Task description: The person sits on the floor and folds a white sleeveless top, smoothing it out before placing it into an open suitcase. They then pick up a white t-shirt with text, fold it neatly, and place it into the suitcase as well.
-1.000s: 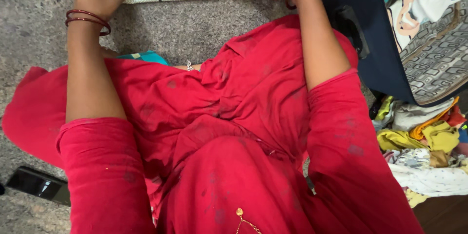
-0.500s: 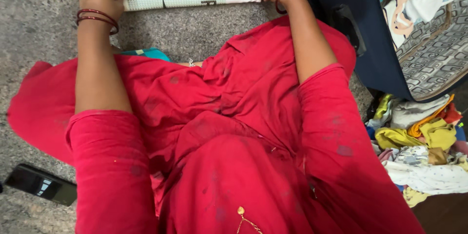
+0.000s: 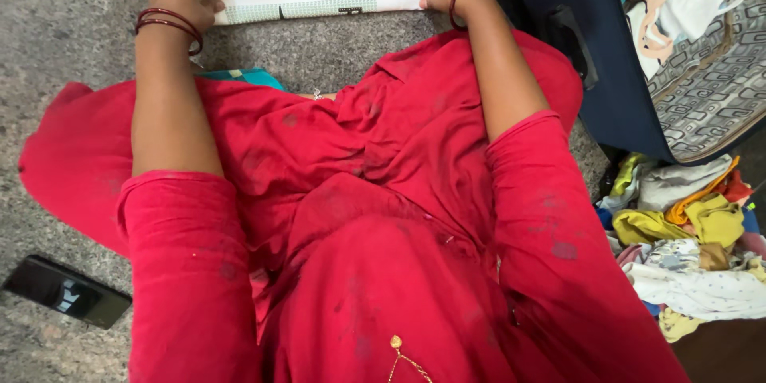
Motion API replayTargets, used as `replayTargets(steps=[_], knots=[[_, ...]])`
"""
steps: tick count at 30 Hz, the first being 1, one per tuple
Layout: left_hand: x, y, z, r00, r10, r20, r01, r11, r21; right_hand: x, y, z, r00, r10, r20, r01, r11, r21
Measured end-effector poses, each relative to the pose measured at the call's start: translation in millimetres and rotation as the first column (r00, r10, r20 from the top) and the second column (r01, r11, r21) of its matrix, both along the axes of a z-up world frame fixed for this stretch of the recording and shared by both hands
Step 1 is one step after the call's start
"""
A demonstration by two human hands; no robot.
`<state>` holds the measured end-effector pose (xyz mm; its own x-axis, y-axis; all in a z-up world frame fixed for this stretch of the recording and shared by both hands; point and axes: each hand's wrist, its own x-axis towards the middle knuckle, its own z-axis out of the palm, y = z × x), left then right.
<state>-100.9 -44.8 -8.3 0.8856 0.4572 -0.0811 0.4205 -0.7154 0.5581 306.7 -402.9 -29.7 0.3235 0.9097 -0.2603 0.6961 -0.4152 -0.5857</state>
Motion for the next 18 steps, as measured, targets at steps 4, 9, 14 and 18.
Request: replayTargets(steps=[4, 9, 14, 18], knots=[[2.1, -9.3, 11.0, 0.993, 0.042, -0.11, -0.039, 0.999, 0.03, -4.2, 1.7, 4.3, 0.998, -0.009, 0.065, 0.012, 0.999, -0.048], [9.0, -30.1, 53.2, 0.985, 0.06, -0.163, -0.017, 0.968, 0.252, -28.4, 6.0, 35.1, 0.962, -0.017, 0.272, 0.025, 0.999, -0.027], [42.9, -70.0, 80.0, 0.991, 0.034, -0.133, 0.031, 0.888, 0.458, -66.6, 27.3, 86.7, 0.928, -0.168, 0.332, 0.149, 0.985, 0.083], [86.9, -131.2, 72.6, 0.989, -0.142, -0.039, 0.147, 0.96, 0.239, -105.6, 56.7, 89.6, 0.977, -0.193, 0.096, 0.185, 0.979, 0.081]])
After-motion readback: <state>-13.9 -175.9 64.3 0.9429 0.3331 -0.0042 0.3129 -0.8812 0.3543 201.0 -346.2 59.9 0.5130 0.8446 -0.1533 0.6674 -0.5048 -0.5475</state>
